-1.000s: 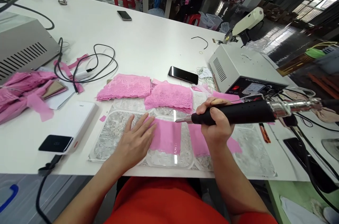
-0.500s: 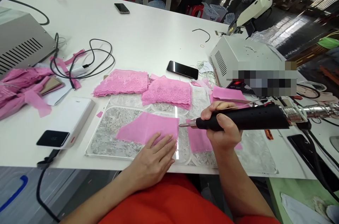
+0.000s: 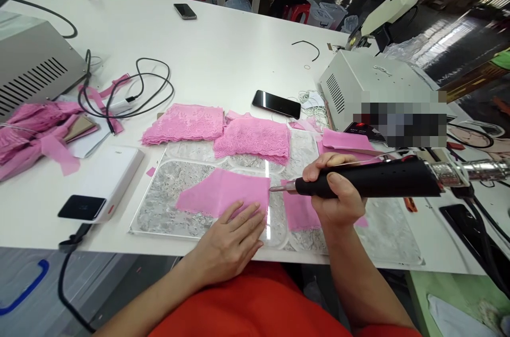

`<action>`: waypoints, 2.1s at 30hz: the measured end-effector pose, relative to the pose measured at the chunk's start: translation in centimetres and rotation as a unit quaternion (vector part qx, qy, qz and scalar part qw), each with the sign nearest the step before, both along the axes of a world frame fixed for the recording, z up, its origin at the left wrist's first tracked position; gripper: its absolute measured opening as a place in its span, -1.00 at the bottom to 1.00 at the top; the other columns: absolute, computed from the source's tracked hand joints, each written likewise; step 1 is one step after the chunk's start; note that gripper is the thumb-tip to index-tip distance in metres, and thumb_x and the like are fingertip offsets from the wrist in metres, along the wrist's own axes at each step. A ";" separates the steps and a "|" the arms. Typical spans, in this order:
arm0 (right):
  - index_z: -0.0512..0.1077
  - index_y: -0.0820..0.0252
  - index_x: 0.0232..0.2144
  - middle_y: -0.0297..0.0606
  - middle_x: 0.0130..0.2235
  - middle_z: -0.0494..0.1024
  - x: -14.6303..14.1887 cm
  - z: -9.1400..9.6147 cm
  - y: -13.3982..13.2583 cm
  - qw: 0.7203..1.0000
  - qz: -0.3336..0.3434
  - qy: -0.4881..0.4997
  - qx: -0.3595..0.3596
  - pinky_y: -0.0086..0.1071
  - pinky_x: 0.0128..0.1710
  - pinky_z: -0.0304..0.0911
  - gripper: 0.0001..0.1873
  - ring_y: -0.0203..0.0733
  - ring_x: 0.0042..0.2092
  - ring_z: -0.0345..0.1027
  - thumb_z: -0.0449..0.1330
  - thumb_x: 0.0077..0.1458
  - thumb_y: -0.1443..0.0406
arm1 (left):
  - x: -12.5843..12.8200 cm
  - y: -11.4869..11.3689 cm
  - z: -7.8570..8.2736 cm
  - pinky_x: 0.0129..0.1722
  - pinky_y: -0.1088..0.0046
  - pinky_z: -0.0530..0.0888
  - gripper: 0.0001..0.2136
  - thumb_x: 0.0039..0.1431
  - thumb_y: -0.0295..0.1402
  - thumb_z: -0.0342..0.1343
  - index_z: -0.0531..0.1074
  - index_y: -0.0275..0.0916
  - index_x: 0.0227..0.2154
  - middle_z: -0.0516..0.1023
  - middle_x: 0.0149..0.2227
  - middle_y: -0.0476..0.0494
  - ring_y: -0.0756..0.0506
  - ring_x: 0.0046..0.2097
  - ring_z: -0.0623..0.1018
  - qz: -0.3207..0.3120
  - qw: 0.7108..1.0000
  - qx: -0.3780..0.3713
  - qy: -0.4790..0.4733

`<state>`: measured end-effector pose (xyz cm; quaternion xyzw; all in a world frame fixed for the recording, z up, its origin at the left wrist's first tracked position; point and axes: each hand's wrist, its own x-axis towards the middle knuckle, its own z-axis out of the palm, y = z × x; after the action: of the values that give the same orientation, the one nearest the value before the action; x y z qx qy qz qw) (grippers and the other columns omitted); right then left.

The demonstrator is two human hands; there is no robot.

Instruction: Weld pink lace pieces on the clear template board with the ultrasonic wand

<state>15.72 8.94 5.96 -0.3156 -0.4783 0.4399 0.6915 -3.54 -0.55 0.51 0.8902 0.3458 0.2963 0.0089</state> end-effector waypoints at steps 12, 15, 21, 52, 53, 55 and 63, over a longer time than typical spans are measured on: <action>0.35 0.13 -0.43 -0.39 -0.42 0.37 0.0 -0.1 0.0 1.000 -0.005 -0.003 -0.001 -0.37 -0.52 0.28 -0.89 -0.36 -0.53 0.30 0.19 -0.12 0.30 | 0.1 0.1 0.2 0.22 0.12 0.34 -0.76 0.26 -0.46 0.05 0.45 -0.41 -0.04 0.55 0.01 -0.27 -0.22 0.14 0.46 0.001 1.000 0.008 -0.001; 0.35 0.13 -0.43 -0.39 -0.41 0.38 0.0 -0.2 0.1 1.000 -0.001 -0.002 0.000 -0.37 -0.51 0.29 -0.88 -0.36 -0.53 0.29 0.20 -0.12 0.30 | 0.1 0.1 0.1 0.21 0.11 0.35 -0.75 0.26 -0.47 0.06 0.45 -0.41 -0.04 0.55 0.01 -0.26 -0.23 0.14 0.46 0.000 1.000 0.007 -0.003; 0.35 0.14 -0.46 -0.39 -0.43 0.36 -0.1 -0.3 0.2 1.000 0.004 0.004 0.001 -0.37 -0.51 0.28 -0.90 -0.36 -0.52 0.29 0.21 -0.12 0.31 | 0.0 0.2 0.1 0.20 0.12 0.36 -0.74 0.28 -0.45 0.04 0.45 -0.40 -0.02 0.55 0.01 -0.25 -0.23 0.14 0.46 0.002 1.000 0.008 0.001; 0.36 0.13 -0.44 -0.39 -0.44 0.35 0.8 -0.3 -1.6 0.994 0.100 0.024 -0.028 -0.41 -0.56 0.26 -0.88 -0.38 -0.54 0.29 0.21 -0.13 0.30 | -0.1 -0.3 -0.1 0.23 0.19 0.30 -0.72 0.30 -0.38 0.04 0.43 -0.36 0.01 0.53 0.04 -0.20 -0.19 0.18 0.42 -0.001 1.000 0.004 0.012; 0.36 0.13 -0.44 -0.39 -0.43 0.35 0.9 -0.2 -1.6 0.995 0.094 0.026 -0.029 -0.41 -0.56 0.25 -0.88 -0.38 -0.54 0.28 0.20 -0.14 0.30 | -0.1 -0.4 -0.1 0.23 0.18 0.31 -0.72 0.29 -0.38 0.05 0.43 -0.36 0.01 0.54 0.03 -0.21 -0.19 0.18 0.42 0.000 1.000 0.005 0.011; 0.37 0.14 -0.44 -0.39 -0.43 0.35 1.5 0.3 -1.4 0.997 0.072 0.025 -0.026 -0.41 -0.57 0.24 -0.88 -0.38 -0.55 0.27 0.18 -0.15 0.29 | 0.1 -0.4 0.1 0.22 0.18 0.32 -0.74 0.29 -0.38 0.06 0.43 -0.35 -0.01 0.56 0.00 -0.22 -0.18 0.16 0.44 0.008 1.000 0.014 0.002; 0.38 0.16 -0.44 -0.38 -0.40 0.36 4.3 1.0 0.8 1.000 -0.009 0.008 0.025 -0.37 -0.49 0.26 -0.89 -0.37 -0.52 0.30 0.16 -0.14 0.34 | 4.5 0.6 1.1 0.12 0.19 0.38 -0.78 0.31 -0.40 0.01 0.46 -0.39 -0.09 0.57 -0.04 -0.25 -0.21 0.11 0.47 0.028 0.998 0.053 -0.001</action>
<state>20.02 9.69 6.99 -0.2991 -0.4812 0.4236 0.7068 0.98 0.06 1.64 0.8792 0.3542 0.3154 -0.0456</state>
